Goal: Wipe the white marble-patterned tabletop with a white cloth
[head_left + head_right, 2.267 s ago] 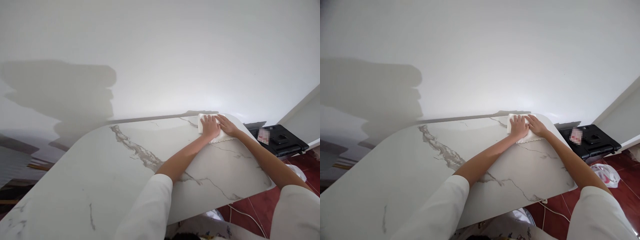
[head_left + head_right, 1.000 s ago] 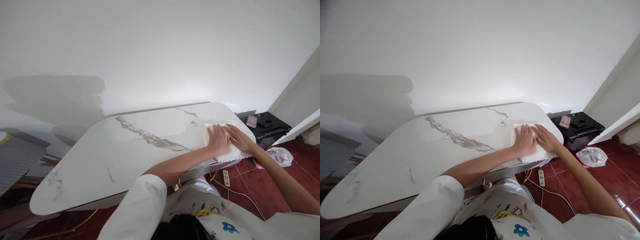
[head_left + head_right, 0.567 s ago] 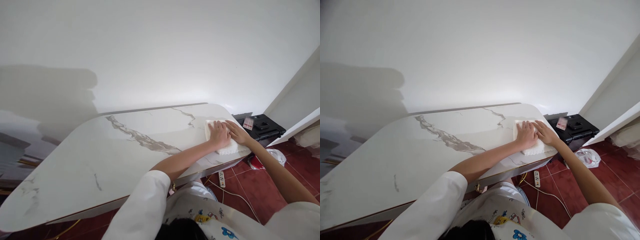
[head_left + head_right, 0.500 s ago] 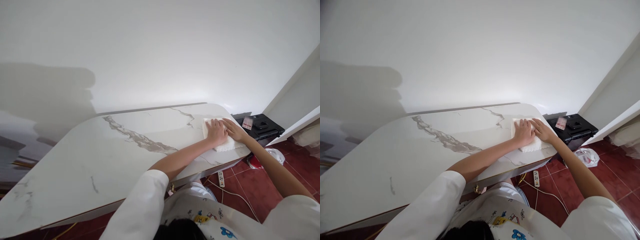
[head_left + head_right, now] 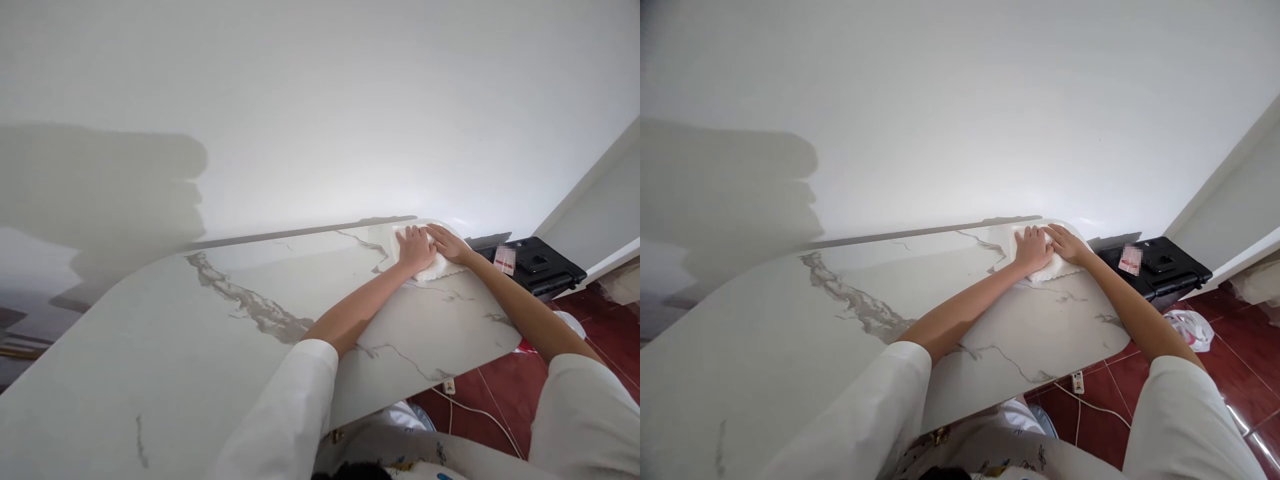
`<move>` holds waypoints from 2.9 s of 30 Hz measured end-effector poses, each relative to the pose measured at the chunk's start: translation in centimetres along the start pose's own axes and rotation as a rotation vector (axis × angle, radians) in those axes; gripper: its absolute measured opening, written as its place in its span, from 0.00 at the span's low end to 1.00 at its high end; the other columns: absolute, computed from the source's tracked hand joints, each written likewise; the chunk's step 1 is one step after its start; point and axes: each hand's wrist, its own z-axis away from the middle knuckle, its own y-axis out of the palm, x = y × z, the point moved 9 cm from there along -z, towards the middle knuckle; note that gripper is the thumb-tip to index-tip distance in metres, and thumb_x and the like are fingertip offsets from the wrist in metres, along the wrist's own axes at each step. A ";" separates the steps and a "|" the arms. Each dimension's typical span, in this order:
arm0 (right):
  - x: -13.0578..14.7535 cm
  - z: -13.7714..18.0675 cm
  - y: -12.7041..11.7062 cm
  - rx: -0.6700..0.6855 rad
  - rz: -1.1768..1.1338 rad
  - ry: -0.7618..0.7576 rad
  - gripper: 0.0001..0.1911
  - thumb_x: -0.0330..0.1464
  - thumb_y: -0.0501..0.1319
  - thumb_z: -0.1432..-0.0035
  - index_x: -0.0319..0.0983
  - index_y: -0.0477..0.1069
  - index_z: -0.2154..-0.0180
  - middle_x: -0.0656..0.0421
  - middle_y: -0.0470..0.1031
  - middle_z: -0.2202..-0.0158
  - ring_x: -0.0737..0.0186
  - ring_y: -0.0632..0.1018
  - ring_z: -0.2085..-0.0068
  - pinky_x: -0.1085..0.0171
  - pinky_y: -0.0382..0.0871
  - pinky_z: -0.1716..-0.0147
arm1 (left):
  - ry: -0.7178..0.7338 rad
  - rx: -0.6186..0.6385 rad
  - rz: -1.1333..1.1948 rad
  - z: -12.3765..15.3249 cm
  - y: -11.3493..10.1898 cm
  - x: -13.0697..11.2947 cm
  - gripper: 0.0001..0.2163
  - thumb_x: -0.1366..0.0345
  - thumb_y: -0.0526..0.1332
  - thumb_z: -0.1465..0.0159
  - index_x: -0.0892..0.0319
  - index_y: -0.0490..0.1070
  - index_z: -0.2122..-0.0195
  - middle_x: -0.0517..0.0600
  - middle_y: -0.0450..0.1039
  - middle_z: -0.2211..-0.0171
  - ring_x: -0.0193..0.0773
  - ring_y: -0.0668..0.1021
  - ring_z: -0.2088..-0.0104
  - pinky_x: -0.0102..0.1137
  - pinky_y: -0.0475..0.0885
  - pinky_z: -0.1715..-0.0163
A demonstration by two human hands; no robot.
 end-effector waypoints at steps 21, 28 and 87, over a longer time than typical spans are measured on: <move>-2.9 -3.9 0.2 -0.032 -0.014 -0.007 0.28 0.41 0.40 0.34 0.42 0.54 0.36 0.54 0.56 0.34 0.51 0.56 0.34 0.46 0.52 0.35 | -0.043 -0.028 -0.030 -4.4 1.2 1.8 0.23 0.60 0.46 0.33 0.68 0.59 0.40 0.61 0.60 0.40 0.54 0.58 0.38 0.54 0.50 0.39; -5.6 -1.9 -0.7 -0.051 -0.004 0.000 0.29 0.45 0.38 0.34 0.44 0.52 0.36 0.56 0.57 0.34 0.52 0.56 0.33 0.46 0.53 0.35 | -0.016 -0.049 -0.003 -5.3 2.4 -0.9 0.23 0.60 0.44 0.33 0.68 0.59 0.41 0.62 0.61 0.40 0.54 0.58 0.38 0.55 0.49 0.39; 9.7 15.5 -2.5 -0.066 0.129 0.065 0.29 0.39 0.40 0.35 0.43 0.46 0.34 0.55 0.53 0.33 0.50 0.56 0.34 0.46 0.54 0.36 | 0.204 0.070 0.016 13.9 -2.2 -8.0 0.27 0.60 0.44 0.33 0.73 0.54 0.37 0.66 0.54 0.36 0.60 0.56 0.36 0.59 0.50 0.40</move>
